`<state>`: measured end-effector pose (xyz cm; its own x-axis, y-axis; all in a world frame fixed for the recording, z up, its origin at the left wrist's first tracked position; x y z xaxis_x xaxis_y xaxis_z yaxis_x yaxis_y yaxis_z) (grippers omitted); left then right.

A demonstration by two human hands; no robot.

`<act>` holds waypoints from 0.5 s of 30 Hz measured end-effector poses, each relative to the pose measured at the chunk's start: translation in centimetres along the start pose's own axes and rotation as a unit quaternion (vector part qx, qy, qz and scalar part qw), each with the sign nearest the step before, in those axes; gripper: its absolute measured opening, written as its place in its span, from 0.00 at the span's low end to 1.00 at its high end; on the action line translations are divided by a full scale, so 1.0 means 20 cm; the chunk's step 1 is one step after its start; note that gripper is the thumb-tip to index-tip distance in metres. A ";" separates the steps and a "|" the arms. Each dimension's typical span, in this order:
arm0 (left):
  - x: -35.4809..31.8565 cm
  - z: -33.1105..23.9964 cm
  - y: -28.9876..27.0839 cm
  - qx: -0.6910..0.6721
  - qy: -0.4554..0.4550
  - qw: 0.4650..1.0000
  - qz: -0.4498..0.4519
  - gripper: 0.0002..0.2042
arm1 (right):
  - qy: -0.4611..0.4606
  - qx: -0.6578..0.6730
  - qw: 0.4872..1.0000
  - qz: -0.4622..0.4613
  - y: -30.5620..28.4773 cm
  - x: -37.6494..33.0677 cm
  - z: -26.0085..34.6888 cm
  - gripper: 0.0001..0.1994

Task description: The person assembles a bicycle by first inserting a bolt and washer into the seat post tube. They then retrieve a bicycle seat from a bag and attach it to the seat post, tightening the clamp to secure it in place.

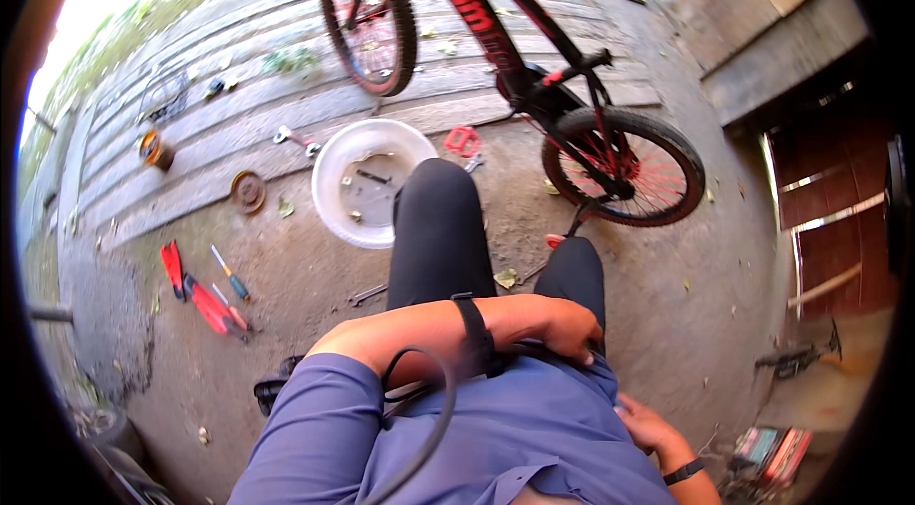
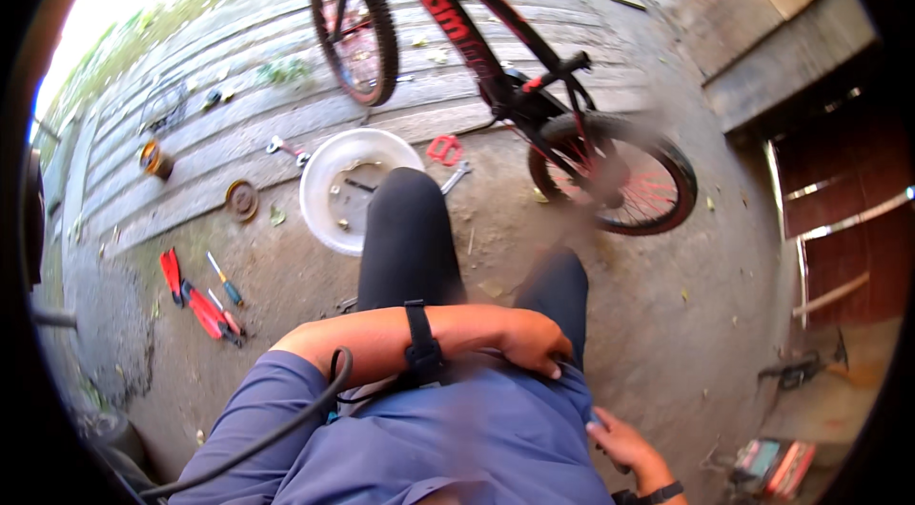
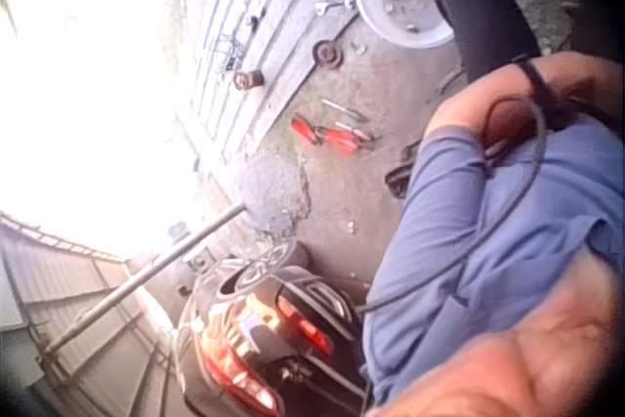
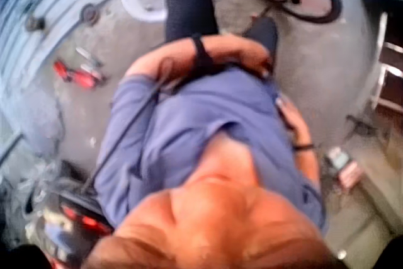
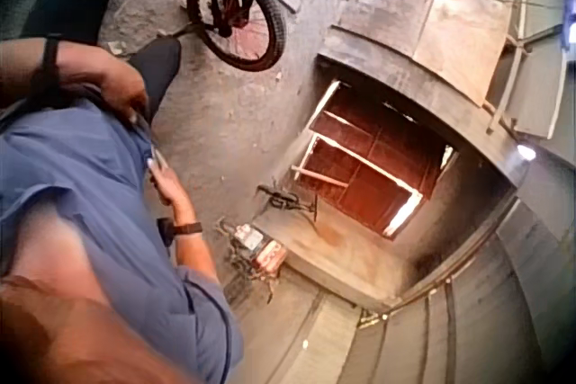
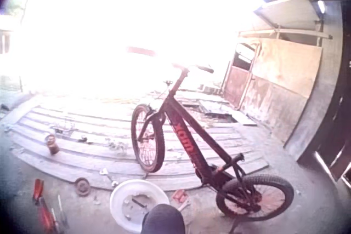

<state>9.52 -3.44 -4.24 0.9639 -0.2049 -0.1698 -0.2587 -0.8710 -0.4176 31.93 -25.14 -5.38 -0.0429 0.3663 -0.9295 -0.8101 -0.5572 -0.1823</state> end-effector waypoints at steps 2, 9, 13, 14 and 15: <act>0.10 0.06 0.07 0.012 -0.006 0.999 0.046 0.18 | -0.025 -0.064 0.997 0.031 0.11 0.00 -0.11 0.29; 0.12 -0.04 0.04 -0.074 0.052 0.995 0.047 0.12 | -0.081 -0.285 0.949 -0.110 0.12 -0.12 0.21 0.27; 0.00 -0.35 -0.07 -0.168 0.163 0.972 0.028 0.08 | -0.152 -0.278 0.943 -0.104 0.06 -0.09 0.35 0.26; -0.03 -0.41 -0.07 -0.173 0.210 0.962 0.023 0.07 | -0.175 -0.286 0.938 -0.093 0.03 -0.06 0.34 0.26; -0.07 -0.47 -0.07 -0.180 0.255 0.950 0.016 0.07 | -0.198 -0.295 0.931 -0.078 0.02 -0.02 0.33 0.27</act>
<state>9.18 -6.18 5.00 0.8849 -0.3431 0.3149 -0.3384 -0.9383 -0.0715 27.70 -20.56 -2.85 -0.2588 0.6586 -0.7066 -0.3677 -0.7436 -0.5585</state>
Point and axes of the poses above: each hand's wrist, its own x-axis towards the middle knuckle, its own y-axis out of the palm, z = x × y, the point moved 5 cm from there along x, towards the middle knuckle, and after that the axes turned 14 degrees about z, right-handed, at the moved point
